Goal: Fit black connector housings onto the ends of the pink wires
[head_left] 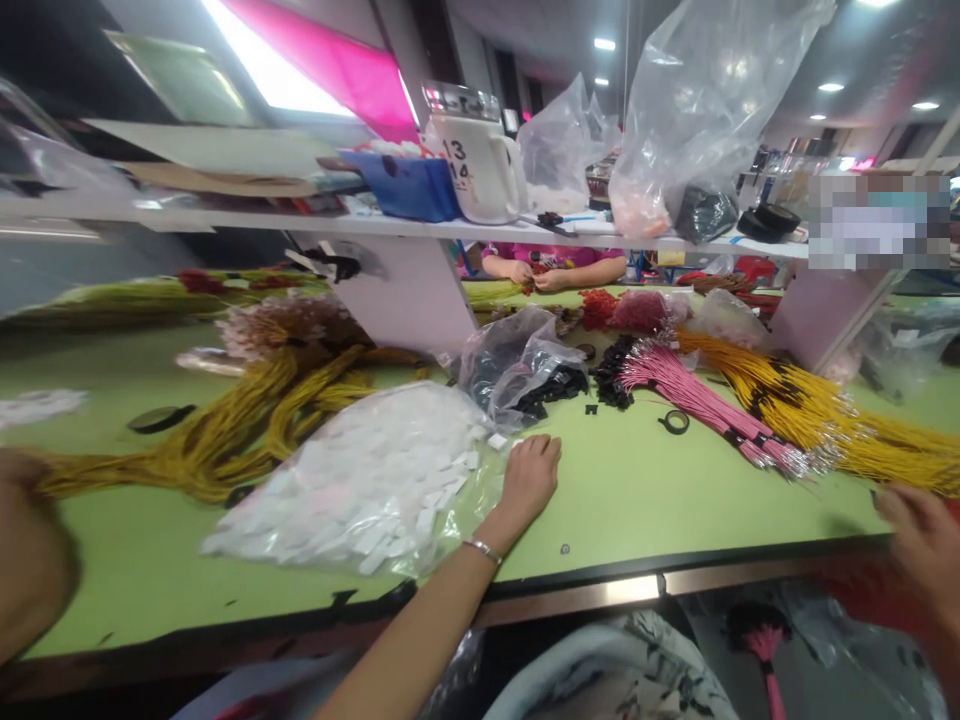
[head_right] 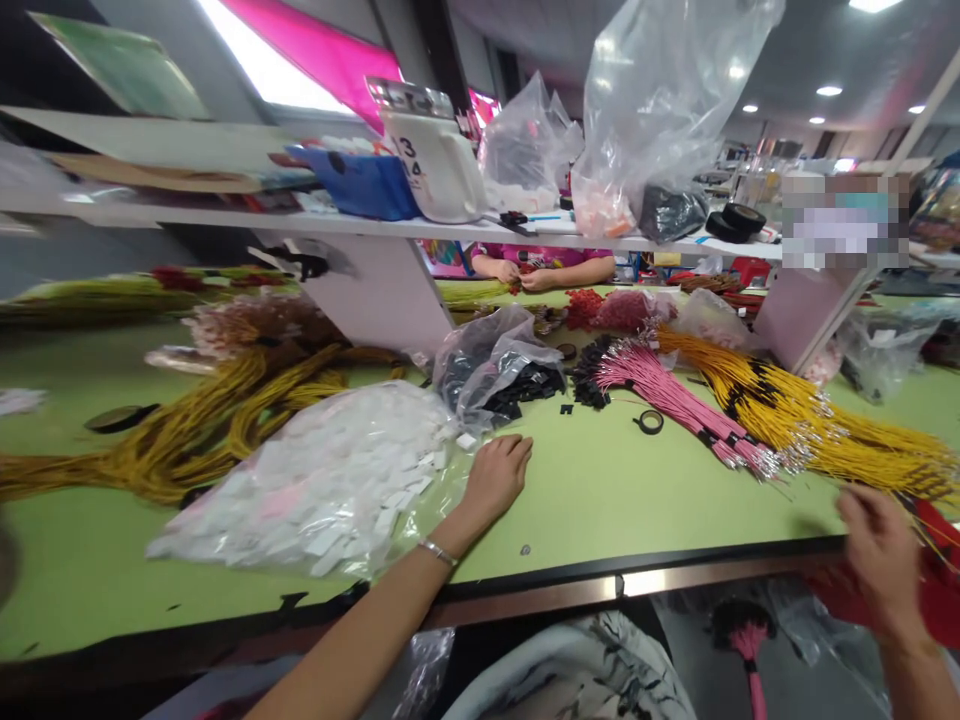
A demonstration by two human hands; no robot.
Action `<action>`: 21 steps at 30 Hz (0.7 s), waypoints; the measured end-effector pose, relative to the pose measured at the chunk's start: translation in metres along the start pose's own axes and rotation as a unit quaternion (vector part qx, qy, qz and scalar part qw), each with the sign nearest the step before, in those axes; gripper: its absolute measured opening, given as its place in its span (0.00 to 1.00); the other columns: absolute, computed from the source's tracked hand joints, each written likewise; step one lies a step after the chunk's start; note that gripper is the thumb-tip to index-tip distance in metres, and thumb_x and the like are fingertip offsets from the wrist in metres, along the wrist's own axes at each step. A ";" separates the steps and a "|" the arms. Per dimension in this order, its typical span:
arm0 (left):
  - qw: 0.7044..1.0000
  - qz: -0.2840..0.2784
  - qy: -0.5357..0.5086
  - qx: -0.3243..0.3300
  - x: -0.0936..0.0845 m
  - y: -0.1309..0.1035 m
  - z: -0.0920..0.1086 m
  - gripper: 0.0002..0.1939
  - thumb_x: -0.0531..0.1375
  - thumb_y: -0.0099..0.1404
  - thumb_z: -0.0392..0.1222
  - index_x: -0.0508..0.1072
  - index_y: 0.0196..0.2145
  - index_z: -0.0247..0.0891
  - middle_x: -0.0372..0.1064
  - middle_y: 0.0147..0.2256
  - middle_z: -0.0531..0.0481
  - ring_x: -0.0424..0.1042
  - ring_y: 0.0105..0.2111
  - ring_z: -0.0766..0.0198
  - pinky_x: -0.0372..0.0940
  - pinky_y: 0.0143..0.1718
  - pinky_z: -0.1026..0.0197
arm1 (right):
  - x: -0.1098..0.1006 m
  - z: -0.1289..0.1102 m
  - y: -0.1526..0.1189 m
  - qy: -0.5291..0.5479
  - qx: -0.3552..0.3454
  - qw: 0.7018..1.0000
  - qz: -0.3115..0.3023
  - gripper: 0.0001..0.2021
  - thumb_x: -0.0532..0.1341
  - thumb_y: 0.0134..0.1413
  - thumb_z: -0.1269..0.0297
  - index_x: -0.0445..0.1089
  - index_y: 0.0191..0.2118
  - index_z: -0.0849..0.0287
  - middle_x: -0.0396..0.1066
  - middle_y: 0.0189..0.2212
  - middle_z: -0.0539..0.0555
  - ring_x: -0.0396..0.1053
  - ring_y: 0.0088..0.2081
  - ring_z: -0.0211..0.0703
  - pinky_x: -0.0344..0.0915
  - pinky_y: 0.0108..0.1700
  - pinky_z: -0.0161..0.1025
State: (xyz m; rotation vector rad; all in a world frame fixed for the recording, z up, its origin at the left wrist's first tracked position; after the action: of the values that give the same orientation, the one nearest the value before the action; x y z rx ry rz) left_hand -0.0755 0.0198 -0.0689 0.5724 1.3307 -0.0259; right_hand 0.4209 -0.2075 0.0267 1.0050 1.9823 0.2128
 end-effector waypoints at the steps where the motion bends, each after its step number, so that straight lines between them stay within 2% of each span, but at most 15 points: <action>1: 1.000 0.001 0.001 0.001 0.000 0.000 0.000 0.14 0.50 0.71 0.38 0.74 0.46 0.37 0.71 0.45 0.39 0.68 0.47 0.50 0.61 0.47 0.50 | 0.021 -0.015 0.015 0.006 -0.049 0.996 -0.079 0.16 0.56 0.58 0.48 0.72 0.42 0.51 0.74 0.37 0.61 0.73 0.39 0.58 0.69 0.42 0.55; 2: 1.000 0.003 0.001 0.001 0.001 -0.001 -0.001 0.14 0.50 0.71 0.38 0.74 0.46 0.37 0.71 0.45 0.39 0.67 0.47 0.50 0.61 0.47 0.50 | 0.043 -0.030 0.028 0.004 -0.096 0.986 -0.140 0.17 0.56 0.57 0.48 0.73 0.42 0.53 0.74 0.38 0.60 0.73 0.40 0.57 0.69 0.44 0.52; 5: 1.000 0.002 0.002 0.002 -0.001 -0.003 0.000 0.14 0.50 0.71 0.39 0.73 0.46 0.37 0.71 0.46 0.39 0.67 0.47 0.50 0.62 0.48 0.50 | 0.105 -0.063 0.063 -0.071 -0.182 0.955 -0.225 0.17 0.57 0.56 0.50 0.73 0.42 0.58 0.75 0.40 0.62 0.72 0.42 0.54 0.67 0.44 0.46; 7: 1.000 -0.001 0.000 0.000 -0.003 -0.005 0.000 0.14 0.50 0.71 0.39 0.73 0.46 0.36 0.71 0.45 0.39 0.67 0.46 0.51 0.62 0.48 0.50 | 0.135 -0.069 0.079 -0.146 -0.187 0.927 -0.290 0.16 0.60 0.54 0.52 0.73 0.39 0.59 0.75 0.36 0.61 0.72 0.39 0.52 0.65 0.41 0.42; 9: 1.000 -0.005 -0.005 -0.001 -0.005 -0.006 0.001 0.14 0.50 0.71 0.39 0.73 0.46 0.37 0.71 0.44 0.40 0.67 0.46 0.52 0.62 0.48 0.50 | 0.152 -0.068 0.091 -0.180 -0.163 0.908 -0.341 0.16 0.61 0.54 0.53 0.72 0.40 0.60 0.75 0.36 0.60 0.71 0.36 0.50 0.62 0.36 0.39; 11: 1.000 -0.010 -0.007 -0.001 -0.007 -0.006 0.001 0.14 0.49 0.71 0.39 0.73 0.46 0.38 0.71 0.44 0.40 0.67 0.46 0.52 0.62 0.48 0.51 | 0.158 -0.065 0.099 -0.191 -0.160 0.887 -0.389 0.15 0.61 0.56 0.53 0.72 0.39 0.61 0.76 0.35 0.60 0.71 0.34 0.48 0.60 0.34 0.38; 14: 1.000 -0.020 -0.012 -0.001 -0.008 -0.006 0.000 0.14 0.49 0.71 0.39 0.73 0.46 0.37 0.71 0.44 0.39 0.67 0.46 0.51 0.62 0.48 0.50 | 0.156 -0.067 0.109 -0.209 -0.179 0.866 -0.417 0.13 0.59 0.59 0.54 0.70 0.35 0.60 0.75 0.34 0.60 0.70 0.34 0.47 0.58 0.34 0.38; 17: 0.999 -0.024 -0.023 -0.003 -0.009 -0.006 0.000 0.14 0.50 0.71 0.39 0.72 0.46 0.38 0.71 0.44 0.39 0.67 0.46 0.51 0.62 0.48 0.49 | 0.148 -0.078 0.121 -0.189 -0.160 0.873 -0.420 0.12 0.57 0.63 0.56 0.68 0.33 0.60 0.74 0.32 0.59 0.68 0.31 0.44 0.57 0.33 0.37; 19: 0.999 -0.023 -0.025 -0.003 -0.010 -0.006 0.000 0.13 0.50 0.71 0.39 0.72 0.47 0.38 0.70 0.44 0.39 0.67 0.46 0.51 0.62 0.48 0.49 | 0.141 -0.089 0.129 -0.141 -0.110 0.886 -0.428 0.11 0.57 0.63 0.59 0.68 0.35 0.60 0.72 0.29 0.55 0.66 0.28 0.41 0.57 0.31 0.36; 21: 1.000 -0.023 -0.021 0.001 -0.010 -0.006 0.002 0.14 0.50 0.71 0.39 0.72 0.47 0.37 0.70 0.44 0.39 0.67 0.46 0.51 0.62 0.48 0.49 | 0.134 -0.102 0.139 -0.069 -0.055 0.893 -0.440 0.10 0.61 0.60 0.58 0.69 0.34 0.61 0.70 0.24 0.52 0.62 0.24 0.36 0.53 0.27 0.34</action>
State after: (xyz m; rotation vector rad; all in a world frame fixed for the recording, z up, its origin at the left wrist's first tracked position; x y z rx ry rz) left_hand -0.0786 0.0113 -0.0612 0.5392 1.3029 -0.0770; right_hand 0.3830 0.0024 0.0714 -0.0196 2.0628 -0.2435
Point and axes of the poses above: each hand's wrist, its own y-axis towards the middle knuckle, its own x-axis out of the palm, z = x × y, the point moved 1 cm from there along y, towards the middle knuckle
